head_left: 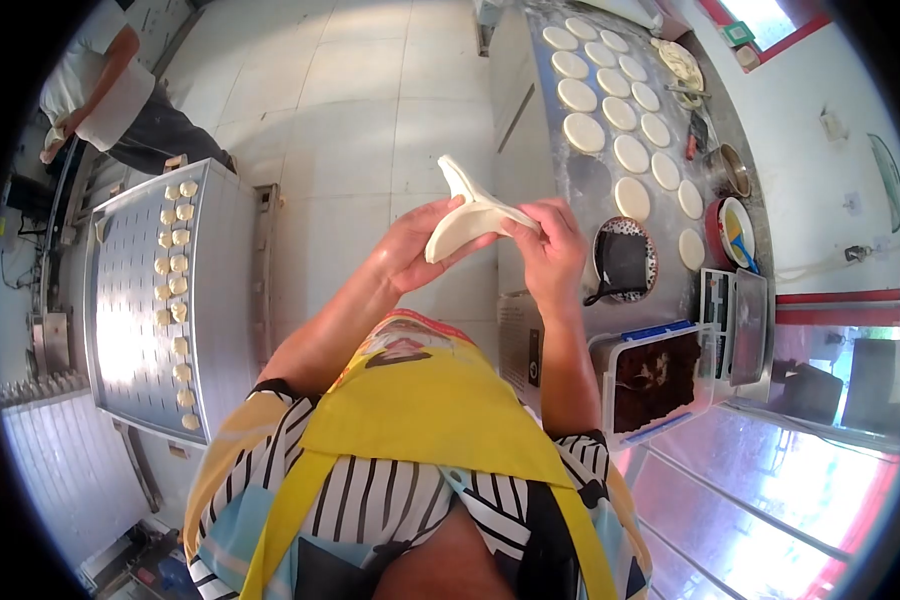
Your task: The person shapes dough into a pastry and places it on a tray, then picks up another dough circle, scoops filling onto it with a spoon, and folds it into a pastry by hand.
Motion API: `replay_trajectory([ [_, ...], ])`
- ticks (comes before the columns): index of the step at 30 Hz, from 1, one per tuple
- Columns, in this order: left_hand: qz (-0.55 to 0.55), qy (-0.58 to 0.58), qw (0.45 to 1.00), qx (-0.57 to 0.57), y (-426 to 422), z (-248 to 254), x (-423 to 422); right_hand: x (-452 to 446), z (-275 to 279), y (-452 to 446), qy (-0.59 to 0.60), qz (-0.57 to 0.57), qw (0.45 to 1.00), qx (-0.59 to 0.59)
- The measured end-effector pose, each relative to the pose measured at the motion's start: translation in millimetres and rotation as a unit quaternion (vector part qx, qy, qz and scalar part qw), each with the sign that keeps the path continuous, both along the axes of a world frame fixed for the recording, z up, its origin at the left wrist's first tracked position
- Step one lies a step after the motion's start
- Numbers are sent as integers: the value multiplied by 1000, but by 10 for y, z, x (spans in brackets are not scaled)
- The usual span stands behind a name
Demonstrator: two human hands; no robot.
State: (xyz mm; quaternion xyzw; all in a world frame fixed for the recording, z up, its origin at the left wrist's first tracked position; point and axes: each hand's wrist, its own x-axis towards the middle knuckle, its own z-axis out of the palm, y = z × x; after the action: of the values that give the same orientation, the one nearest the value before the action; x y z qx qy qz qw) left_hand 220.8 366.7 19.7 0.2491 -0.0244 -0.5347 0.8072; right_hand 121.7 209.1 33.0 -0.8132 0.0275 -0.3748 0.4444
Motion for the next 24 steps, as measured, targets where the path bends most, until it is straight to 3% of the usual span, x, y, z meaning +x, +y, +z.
replay_trajectory([
  [5, 20, 36, 999, 8, 63, 25, 49, 18, 3, -4, 49, 29, 993, 101],
  [8, 21, 38, 999, 2, 85, 11, 113, 27, 2, 3, 70, 42, 991, 102],
  [14, 12, 42, 999, -3, 181, 15, 216, 85, -40, 36, 20, 81, 988, 128],
  [17, 14, 21, 1000, 1, 235, -20, 259, 133, -25, 28, 95, 31, 993, 56],
  [20, 7, 0, 1000, 8, 313, -48, 308, 209, 289, 213, 42, -22, 997, -68],
  [24, -27, -36, 999, -13, 370, -29, 386, 456, 32, 227, 52, 34, 985, -162],
])
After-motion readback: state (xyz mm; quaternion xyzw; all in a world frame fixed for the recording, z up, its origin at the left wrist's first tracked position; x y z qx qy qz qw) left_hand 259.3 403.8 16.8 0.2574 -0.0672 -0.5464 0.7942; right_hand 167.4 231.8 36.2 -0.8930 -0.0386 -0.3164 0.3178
